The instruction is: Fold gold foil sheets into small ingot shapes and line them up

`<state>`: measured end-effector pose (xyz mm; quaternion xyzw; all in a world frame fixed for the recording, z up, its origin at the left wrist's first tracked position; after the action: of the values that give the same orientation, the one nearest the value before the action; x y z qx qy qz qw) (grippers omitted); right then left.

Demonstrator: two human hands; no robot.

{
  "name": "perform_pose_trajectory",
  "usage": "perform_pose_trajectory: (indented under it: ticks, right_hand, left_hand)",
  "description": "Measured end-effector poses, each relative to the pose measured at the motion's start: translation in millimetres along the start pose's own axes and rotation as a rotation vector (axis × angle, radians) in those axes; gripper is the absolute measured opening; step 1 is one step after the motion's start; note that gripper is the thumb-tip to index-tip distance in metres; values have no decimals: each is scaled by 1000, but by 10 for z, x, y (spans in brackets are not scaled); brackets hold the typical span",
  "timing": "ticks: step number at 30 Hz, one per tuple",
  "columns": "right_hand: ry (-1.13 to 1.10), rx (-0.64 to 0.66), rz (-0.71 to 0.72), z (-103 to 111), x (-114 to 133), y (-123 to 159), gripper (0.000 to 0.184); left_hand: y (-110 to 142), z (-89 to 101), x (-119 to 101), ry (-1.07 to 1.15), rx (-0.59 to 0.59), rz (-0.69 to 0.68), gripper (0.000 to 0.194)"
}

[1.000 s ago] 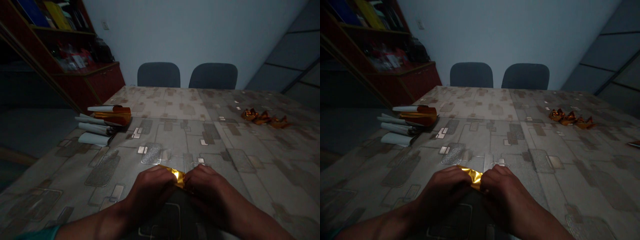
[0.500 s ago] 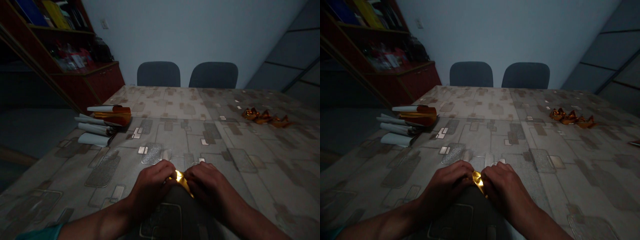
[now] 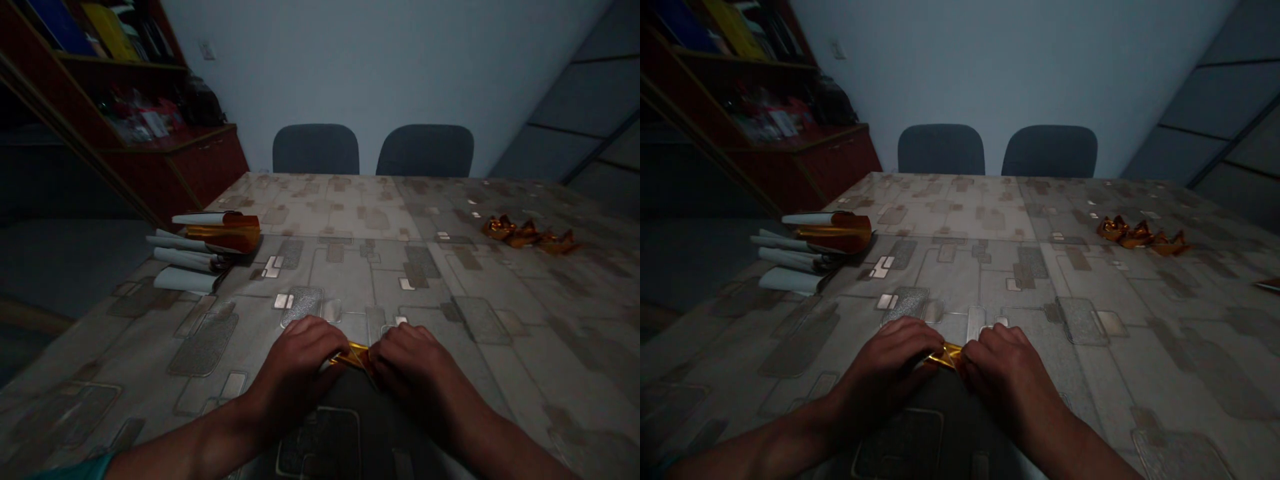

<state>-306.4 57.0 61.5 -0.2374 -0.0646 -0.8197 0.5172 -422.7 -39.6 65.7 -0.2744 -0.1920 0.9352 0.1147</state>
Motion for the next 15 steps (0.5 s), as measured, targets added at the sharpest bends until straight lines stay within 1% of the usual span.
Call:
perform_pose_trajectory:
  ticks: [4, 6, 9, 11, 13, 15]
  right_hand:
    - [-4, 22, -4, 0, -4, 12, 20]
    - [-43, 47, -2, 10, -7, 13, 19]
    - [-127, 79, 11, 48, -2, 1, 13]
    - [-145, 103, 50, 75, 24, -3, 10]
    - [-121, 114, 91, 103, 53, 4, 13]
    - [-88, 110, 113, 138, 68, 23, 19]
  left_hand:
    - [29, 8, -19, 29, -26, 7, 7]
    - [35, 7, -35, 49, -24, 7, 6]
    - [34, 8, -35, 48, -21, 28, 14]
    - [32, 6, -37, 35, -17, 34, 15]
    - [37, -2, -51, 24, -6, 26, 14]
    - [56, -10, -67, 2, 6, 25, 16]
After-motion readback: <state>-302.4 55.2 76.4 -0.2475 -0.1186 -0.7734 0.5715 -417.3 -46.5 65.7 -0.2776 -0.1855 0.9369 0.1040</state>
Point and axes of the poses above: each hand's wrist, its own y-axis away from the middle knuckle, its own z-axis out of the back of the hand, x = y × z, the point moved 7 cm from there along -y, towards the middle knuckle, and after that the axes turned 15 degrees about -z, right-handed, at the moved point
